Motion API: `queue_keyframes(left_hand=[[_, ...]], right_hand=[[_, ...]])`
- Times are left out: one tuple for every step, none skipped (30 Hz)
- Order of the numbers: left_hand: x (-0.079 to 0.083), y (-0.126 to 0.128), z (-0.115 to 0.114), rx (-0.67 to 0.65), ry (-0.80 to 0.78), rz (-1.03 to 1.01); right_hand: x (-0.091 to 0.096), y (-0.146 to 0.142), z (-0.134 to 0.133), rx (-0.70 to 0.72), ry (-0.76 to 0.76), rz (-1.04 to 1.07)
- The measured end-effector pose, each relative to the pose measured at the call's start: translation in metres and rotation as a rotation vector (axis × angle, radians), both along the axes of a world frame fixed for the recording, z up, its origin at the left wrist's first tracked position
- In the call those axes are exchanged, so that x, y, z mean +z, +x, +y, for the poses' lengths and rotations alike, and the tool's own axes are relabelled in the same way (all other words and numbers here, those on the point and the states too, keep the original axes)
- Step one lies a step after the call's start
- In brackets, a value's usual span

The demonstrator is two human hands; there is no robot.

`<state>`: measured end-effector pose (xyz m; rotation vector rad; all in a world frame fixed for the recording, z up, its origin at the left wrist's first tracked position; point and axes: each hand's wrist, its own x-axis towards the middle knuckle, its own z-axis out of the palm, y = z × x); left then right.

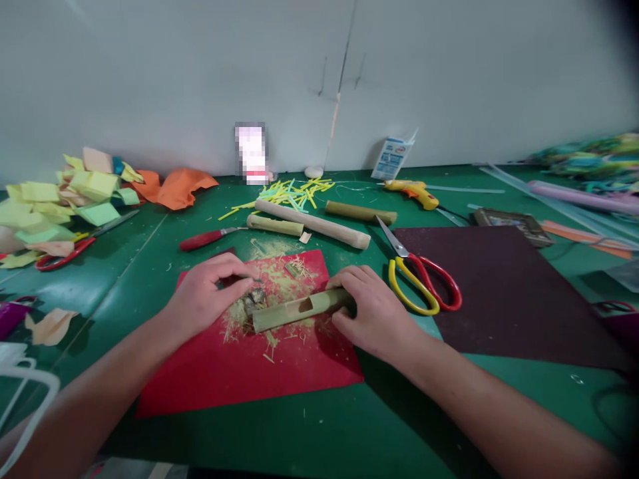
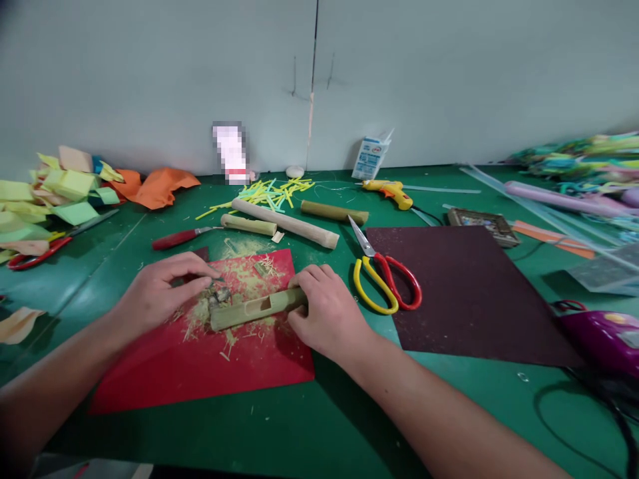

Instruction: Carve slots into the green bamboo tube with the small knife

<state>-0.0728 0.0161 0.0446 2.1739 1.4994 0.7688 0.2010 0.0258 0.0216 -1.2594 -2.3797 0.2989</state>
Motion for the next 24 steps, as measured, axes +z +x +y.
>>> queue_keyframes(left_hand=[[0.000, -0.002, -0.003, -0.054, 0.040, 0.051], [0.000, -0.005, -0.005, -0.102, 0.067, 0.105], [-0.001, -0.009, -0.006, -0.136, 0.090, 0.157], [-0.002, -0.013, -0.007, -0.144, 0.116, 0.199], [-0.003, -0.017, -0.006, -0.117, 0.148, 0.232], [-0.004, -0.023, -0.005, -0.061, 0.179, 0.263], [-0.005, -0.029, -0.003, 0.016, 0.212, 0.291], [-0.006, -0.036, 0.000, 0.101, 0.244, 0.321], [-0.008, -0.043, 0.004, 0.180, 0.269, 0.354], [-0.009, -0.051, 0.009, 0.247, 0.282, 0.389], [-0.011, -0.058, 0.014, 0.293, 0.283, 0.417], [-0.012, -0.064, 0.019, 0.322, 0.273, 0.437], [-0.014, -0.069, 0.024, 0.335, 0.252, 0.453], [-0.016, -0.073, 0.028, 0.336, 0.219, 0.469], [-0.018, -0.074, 0.032, 0.332, 0.179, 0.481], [-0.020, -0.074, 0.036, 0.327, 0.140, 0.486], [-0.022, -0.072, 0.038, 0.323, 0.104, 0.485], [-0.023, -0.068, 0.040, 0.323, 0.076, 0.479], [-0.024, -0.065, 0.042, 0.326, 0.061, 0.466], [-0.024, -0.062, 0.043, 0.330, 0.053, 0.451], [-0.025, -0.059, 0.043, 0.334, 0.048, 0.439], [-0.025, -0.057, 0.043, 0.338, 0.043, 0.432], [-0.025, -0.056, 0.044, 0.342, 0.031, 0.427], [-0.025, -0.057, 0.045, 0.349, 0.013, 0.421]], right_hand=[[0.000, -0.001, -0.001, 0.022, -0.006, 0.010], [0.001, -0.001, -0.002, 0.045, -0.012, 0.019], [0.001, -0.001, -0.002, 0.065, -0.017, 0.025], [0.001, -0.001, -0.003, 0.077, -0.020, 0.029], [0.002, -0.001, -0.003, 0.079, -0.018, 0.029], [0.003, 0.000, -0.002, 0.064, -0.009, 0.022], [0.005, 0.002, -0.001, 0.027, 0.008, 0.006], [0.007, 0.006, 0.000, -0.028, 0.034, -0.019], [0.010, 0.010, 0.003, -0.099, 0.067, -0.059], [0.013, 0.016, 0.005, -0.186, 0.105, -0.107], [0.016, 0.022, 0.008, -0.261, 0.152, -0.161], [0.019, 0.030, 0.012, -0.327, 0.184, -0.222], [0.022, 0.037, 0.015, -0.391, 0.196, -0.285], [0.025, 0.045, 0.018, -0.427, 0.178, -0.338], [0.026, 0.051, 0.021, -0.454, 0.134, -0.387], [0.027, 0.057, 0.023, -0.486, 0.090, -0.423], [0.028, 0.062, 0.025, -0.505, 0.035, -0.460], [0.028, 0.066, 0.027, -0.514, -0.034, -0.489], [0.029, 0.068, 0.029, -0.525, -0.092, -0.503], [0.030, 0.070, 0.030, -0.545, -0.145, -0.518], [0.031, 0.071, 0.032, -0.568, -0.192, -0.535], [0.032, 0.072, 0.033, -0.592, -0.230, -0.554], [0.032, 0.073, 0.035, -0.616, -0.261, -0.576], [0.033, 0.074, 0.036, -0.634, -0.285, -0.599]])
